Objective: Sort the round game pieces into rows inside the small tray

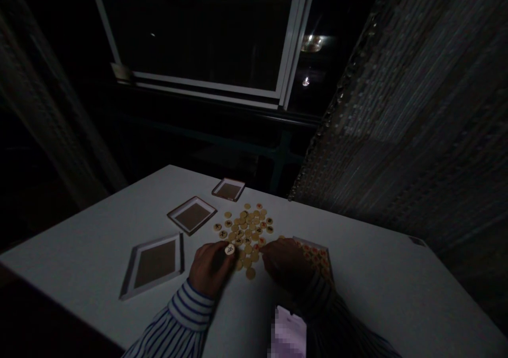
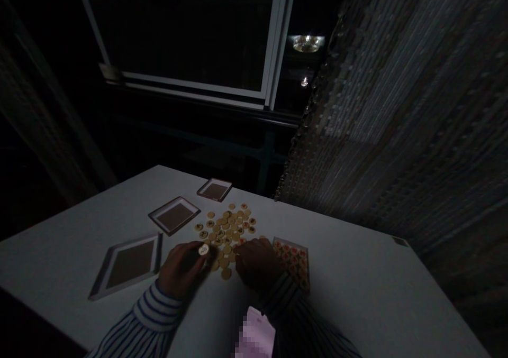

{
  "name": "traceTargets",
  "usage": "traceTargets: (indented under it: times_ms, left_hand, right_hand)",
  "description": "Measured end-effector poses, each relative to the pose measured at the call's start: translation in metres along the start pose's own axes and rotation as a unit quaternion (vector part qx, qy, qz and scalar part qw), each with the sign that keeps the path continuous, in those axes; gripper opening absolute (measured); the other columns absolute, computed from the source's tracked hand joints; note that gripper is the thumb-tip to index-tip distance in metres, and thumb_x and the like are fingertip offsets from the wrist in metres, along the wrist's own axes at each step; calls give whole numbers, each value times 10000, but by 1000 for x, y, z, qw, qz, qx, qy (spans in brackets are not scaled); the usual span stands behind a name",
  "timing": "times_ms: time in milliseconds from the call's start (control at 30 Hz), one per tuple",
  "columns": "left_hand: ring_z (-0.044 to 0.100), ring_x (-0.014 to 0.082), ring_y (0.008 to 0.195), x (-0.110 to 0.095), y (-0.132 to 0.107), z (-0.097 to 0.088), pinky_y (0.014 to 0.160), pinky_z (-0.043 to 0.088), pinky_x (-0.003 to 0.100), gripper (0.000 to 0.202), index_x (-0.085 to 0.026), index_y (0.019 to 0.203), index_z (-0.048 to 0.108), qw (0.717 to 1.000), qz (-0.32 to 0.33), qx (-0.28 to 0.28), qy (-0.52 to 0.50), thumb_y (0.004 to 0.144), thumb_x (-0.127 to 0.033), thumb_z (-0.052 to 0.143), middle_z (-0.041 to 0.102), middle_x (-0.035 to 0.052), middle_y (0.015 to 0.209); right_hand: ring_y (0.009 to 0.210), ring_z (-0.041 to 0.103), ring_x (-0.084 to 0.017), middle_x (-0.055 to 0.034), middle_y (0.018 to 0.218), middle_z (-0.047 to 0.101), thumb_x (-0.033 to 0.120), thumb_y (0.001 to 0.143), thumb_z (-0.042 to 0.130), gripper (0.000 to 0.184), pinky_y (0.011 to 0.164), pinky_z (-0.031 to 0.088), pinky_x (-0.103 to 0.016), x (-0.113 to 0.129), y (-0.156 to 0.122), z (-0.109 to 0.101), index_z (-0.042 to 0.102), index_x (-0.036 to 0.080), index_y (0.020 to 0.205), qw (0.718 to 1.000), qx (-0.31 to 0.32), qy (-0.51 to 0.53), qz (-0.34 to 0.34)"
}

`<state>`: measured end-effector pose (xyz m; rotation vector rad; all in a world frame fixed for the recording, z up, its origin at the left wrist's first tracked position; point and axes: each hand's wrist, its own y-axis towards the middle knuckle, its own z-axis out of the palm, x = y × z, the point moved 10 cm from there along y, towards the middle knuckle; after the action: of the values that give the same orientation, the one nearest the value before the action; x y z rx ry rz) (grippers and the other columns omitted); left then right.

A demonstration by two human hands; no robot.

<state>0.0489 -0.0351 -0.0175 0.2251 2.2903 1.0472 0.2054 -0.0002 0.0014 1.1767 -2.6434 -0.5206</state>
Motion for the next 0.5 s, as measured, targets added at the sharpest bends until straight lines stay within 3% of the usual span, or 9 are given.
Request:
traceTargets:
  times_ms: [133,500]
  left_hand:
    - [597,178,792,-9,2,6,719,487,326,254,-199,975,526,1000,14,5,-1,740,-284,570,641,45,856]
    - [563,176,842,-47,23,26,755,464,321,268,-180,978,498,998,38,17,-44,729,-231,584,614,55,903]
  right_hand:
    - [792,561,-161,-32,837,655,220,832,392,235,725,334,-307,-14,-4,-12,620,195,884,999,10,-3,31]
    - [837,584,-152,-17,896,671,219,808,453,196,785,368,-311,-56,-21,-40,614,197,918,993,-59,44,92]
